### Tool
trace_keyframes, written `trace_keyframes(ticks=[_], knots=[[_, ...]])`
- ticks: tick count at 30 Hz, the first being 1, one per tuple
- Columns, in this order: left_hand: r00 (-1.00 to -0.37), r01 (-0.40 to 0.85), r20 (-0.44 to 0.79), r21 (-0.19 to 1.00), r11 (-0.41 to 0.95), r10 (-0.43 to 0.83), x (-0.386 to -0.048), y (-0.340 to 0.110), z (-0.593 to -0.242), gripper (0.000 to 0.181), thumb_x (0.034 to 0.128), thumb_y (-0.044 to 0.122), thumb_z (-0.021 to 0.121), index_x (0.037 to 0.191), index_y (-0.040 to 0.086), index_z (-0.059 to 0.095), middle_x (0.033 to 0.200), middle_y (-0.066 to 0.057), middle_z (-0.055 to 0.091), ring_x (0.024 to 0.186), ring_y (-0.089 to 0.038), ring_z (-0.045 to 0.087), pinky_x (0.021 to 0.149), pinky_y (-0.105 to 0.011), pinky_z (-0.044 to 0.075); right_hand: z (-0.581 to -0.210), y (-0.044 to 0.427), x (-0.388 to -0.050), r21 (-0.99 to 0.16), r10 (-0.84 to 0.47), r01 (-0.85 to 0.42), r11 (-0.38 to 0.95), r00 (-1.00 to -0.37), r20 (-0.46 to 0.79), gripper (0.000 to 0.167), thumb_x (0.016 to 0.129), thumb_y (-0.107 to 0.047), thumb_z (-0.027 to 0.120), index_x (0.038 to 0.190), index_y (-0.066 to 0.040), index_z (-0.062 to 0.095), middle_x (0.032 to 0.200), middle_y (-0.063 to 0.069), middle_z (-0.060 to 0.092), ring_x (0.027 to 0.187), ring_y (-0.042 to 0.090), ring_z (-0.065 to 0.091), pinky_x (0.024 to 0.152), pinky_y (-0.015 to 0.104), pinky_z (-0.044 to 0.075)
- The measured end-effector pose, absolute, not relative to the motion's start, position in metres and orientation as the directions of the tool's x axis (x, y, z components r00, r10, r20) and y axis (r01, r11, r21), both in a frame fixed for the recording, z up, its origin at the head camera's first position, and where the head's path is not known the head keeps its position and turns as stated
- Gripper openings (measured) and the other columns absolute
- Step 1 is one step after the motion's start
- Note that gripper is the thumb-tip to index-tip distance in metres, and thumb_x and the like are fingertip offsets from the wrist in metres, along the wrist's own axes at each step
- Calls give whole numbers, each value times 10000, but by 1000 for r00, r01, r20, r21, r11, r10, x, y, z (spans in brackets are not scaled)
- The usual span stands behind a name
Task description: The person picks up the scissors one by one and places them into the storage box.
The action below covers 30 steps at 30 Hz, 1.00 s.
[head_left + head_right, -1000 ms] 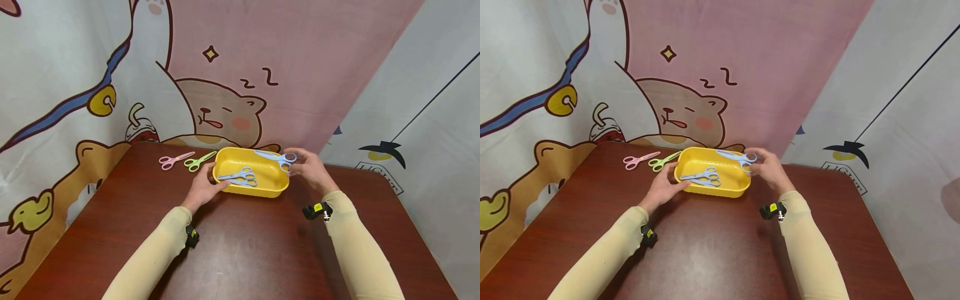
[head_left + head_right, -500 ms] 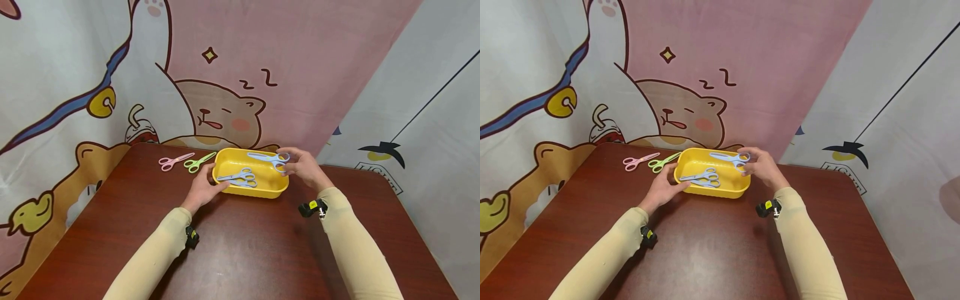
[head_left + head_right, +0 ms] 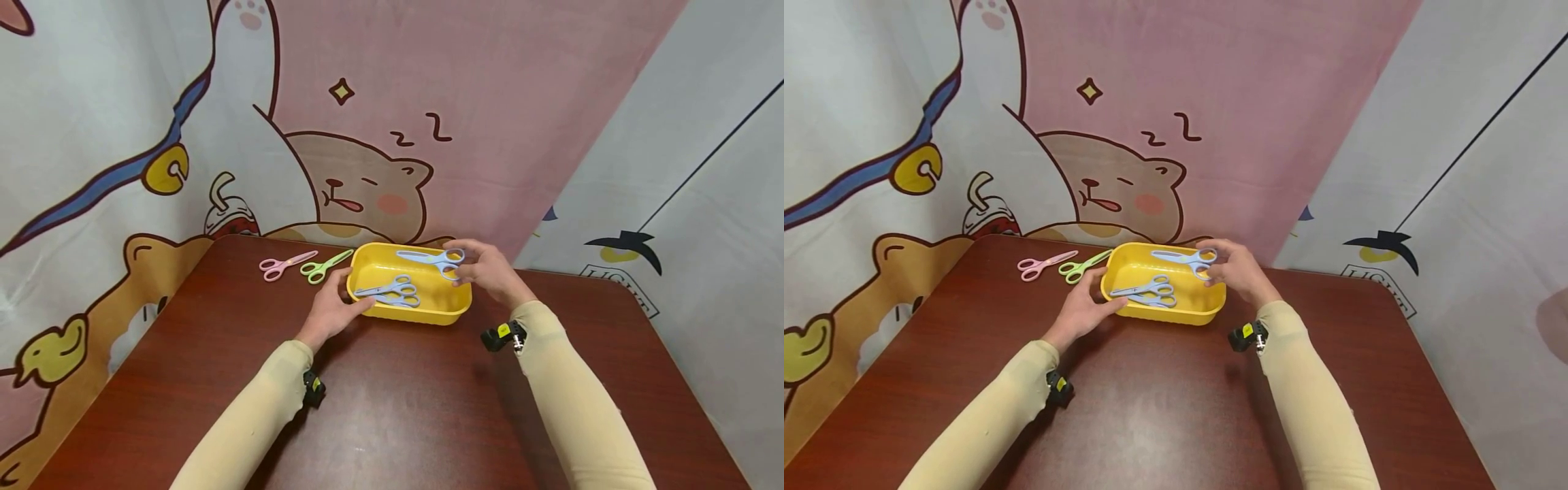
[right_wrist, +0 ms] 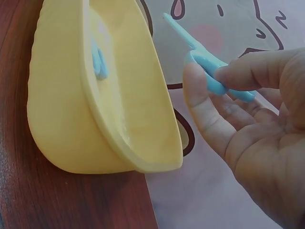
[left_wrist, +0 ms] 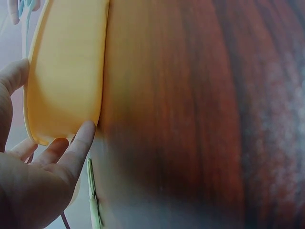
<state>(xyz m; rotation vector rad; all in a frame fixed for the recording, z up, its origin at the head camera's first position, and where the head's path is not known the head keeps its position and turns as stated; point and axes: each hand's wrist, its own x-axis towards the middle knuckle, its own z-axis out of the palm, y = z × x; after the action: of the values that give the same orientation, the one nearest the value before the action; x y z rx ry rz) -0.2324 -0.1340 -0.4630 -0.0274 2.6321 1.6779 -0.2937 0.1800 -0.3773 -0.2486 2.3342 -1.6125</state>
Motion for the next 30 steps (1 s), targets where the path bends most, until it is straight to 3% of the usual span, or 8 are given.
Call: trace_keyframes(ticks=[3,10,26,30], knots=[[-1000,-20,-23,909,415,2,-232,-134,-463,871,848,330,871,1552,145,392,1397,-117,596,1131,-252,627,943,-402,520,-376,178,-295,-930,-309,18,367,-941,-140,549,916,135,604,1427,-64,580,1436,220,539,1096,335,698,917,574,558],[-1000,-18,-22,908,419,4,-232,-134,-462,865,852,330,867,1552,144,394,1393,-117,598,1129,-250,625,937,-399,519,-374,174,-298,-925,-328,-1,381,-935,-134,531,915,112,609,1409,-82,599,1423,195,556,1034,316,706,777,392,618],[-999,-33,-37,907,420,0,-232,-134,-460,877,847,338,873,1553,150,388,1368,-119,603,1148,-258,624,957,-412,518,-368,165,-306,-917,-347,-2,399,-926,-149,526,919,123,603,1407,-71,600,1416,191,568,1005,278,718,777,401,619],[-999,-34,-36,906,421,-2,-231,-134,-460,873,848,331,872,1552,144,390,1363,-119,604,1148,-261,625,957,-414,519,-367,163,-308,-918,-348,6,397,-924,-157,522,914,135,598,1397,-63,604,1410,199,560,995,278,719,825,465,610]])
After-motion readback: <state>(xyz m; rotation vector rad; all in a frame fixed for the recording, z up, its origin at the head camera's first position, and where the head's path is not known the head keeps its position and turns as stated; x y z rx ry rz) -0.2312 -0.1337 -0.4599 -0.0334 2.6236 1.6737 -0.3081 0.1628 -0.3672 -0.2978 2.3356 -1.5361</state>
